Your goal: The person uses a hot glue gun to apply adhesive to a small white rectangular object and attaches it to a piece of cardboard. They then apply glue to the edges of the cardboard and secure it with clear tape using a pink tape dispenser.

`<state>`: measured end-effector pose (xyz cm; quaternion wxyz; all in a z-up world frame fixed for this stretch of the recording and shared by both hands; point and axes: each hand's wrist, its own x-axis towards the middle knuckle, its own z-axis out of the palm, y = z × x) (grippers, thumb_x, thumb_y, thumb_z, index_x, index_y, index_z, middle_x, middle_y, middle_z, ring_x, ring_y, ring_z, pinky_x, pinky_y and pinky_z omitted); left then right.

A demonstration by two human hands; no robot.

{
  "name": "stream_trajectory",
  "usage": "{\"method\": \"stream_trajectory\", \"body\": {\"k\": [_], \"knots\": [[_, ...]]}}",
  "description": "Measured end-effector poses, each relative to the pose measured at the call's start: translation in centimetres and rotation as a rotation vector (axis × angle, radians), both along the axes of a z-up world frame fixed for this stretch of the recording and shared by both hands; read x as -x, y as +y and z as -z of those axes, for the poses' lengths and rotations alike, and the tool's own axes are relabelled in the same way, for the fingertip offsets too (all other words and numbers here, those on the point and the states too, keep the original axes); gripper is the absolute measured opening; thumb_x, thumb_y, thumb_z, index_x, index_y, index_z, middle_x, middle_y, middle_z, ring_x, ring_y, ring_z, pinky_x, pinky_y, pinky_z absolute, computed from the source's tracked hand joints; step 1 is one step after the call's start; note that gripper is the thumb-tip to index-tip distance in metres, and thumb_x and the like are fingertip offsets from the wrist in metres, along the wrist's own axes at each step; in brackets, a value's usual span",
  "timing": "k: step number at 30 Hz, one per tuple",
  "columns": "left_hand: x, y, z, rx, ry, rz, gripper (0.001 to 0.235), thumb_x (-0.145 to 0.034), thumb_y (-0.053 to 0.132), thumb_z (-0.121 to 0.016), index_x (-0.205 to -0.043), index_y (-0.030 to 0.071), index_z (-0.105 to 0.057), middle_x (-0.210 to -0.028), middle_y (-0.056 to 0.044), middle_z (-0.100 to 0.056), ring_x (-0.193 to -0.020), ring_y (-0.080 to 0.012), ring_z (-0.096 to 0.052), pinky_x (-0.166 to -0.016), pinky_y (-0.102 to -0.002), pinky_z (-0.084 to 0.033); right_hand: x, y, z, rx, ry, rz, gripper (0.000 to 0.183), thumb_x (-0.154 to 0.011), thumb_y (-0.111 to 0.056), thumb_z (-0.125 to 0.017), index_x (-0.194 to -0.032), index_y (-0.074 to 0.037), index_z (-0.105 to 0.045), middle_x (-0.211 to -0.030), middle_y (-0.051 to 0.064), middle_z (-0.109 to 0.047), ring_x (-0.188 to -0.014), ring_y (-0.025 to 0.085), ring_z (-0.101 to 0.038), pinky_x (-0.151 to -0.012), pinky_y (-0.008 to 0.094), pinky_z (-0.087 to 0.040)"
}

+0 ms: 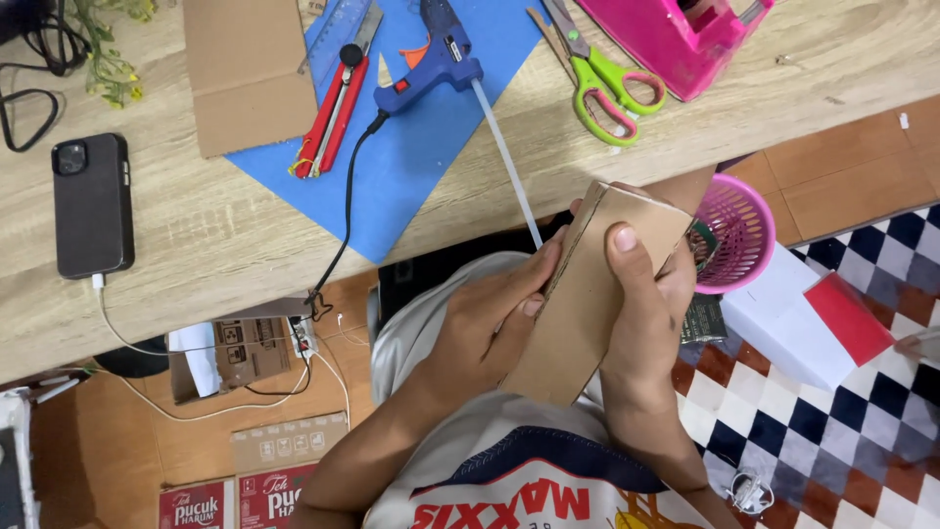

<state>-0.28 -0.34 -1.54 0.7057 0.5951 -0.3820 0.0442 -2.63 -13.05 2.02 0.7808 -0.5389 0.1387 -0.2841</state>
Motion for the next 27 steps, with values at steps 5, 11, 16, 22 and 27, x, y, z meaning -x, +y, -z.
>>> {"method": "stream_trajectory", "body": {"k": [5,11,16,22,27], "knots": [[-1.7,2.0,-1.1,-0.178,-0.058,0.048,0.037,-0.105,0.006,-0.053,-0.141,0.0,-0.057,-0.146,-0.021,-0.059,-0.132,-0.0342,-0.063,-0.107,-0.046,-0.055,-0.3,-0.4,2.9,-0.012,-0.029,0.067,0.033,-0.092,-0.026,-0.066,-0.115,-0.006,-0.056,-0.105,0.021,-0.073,-0.083,0.028,-0.078,-0.071,0.042,-0.068],[0.0,3.6,-3.4,-0.674,-0.144,0.029,0.08,-0.092,0.047,-0.061,-0.155,0.004,-0.036,-0.157,-0.015,-0.051,-0.142,-0.0287,-0.054,-0.117,-0.041,-0.043,-0.5,0.5,1.7,-0.225,-0.16,0.117,0.048,-0.089,-0.025,-0.072,-0.128,-0.006,-0.052,-0.118,0.021,-0.065,-0.096,0.037,-0.072,-0.082,0.045,-0.063],[1.0,3.1,-2.8,-0.77,-0.45,-0.297,0.101,-0.084,0.065,-0.076,-0.152,0.0,-0.039,-0.155,-0.019,-0.053,-0.137,-0.0284,-0.063,-0.101,-0.038,-0.057,-1.5,0.5,-1.2,-0.311,-0.173,0.232,0.052,-0.088,-0.028,-0.07,-0.127,0.004,-0.057,-0.134,0.012,-0.063,-0.088,0.034,-0.072,-0.066,0.043,-0.064],[0.3,2.9,-3.7,-0.539,-0.61,-0.471,0.058,-0.095,0.039,-0.076,-0.128,-0.005,-0.059,-0.131,-0.018,-0.07,-0.124,-0.0318,-0.072,-0.094,-0.038,-0.06,-2.0,0.2,-1.1,-0.362,-0.158,0.266,0.053,-0.088,-0.034,-0.069,-0.13,-0.001,-0.064,-0.101,0.01,-0.071,-0.079,0.02,-0.071,-0.064,0.038,-0.065],[-0.2,4.5,-3.9,-0.509,-0.577,-0.461,0.06,-0.082,0.033,-0.084,-0.127,0.001,-0.063,-0.128,-0.012,-0.072,-0.123,-0.0322,-0.073,-0.092,-0.04,-0.059,-0.9,-2.6,0.0,-0.578,-0.398,-0.343,0.075,-0.089,-0.051,-0.072,-0.141,-0.001,-0.05,-0.117,0.015,-0.067,-0.099,0.034,-0.067,-0.09,0.051,-0.055]]}}
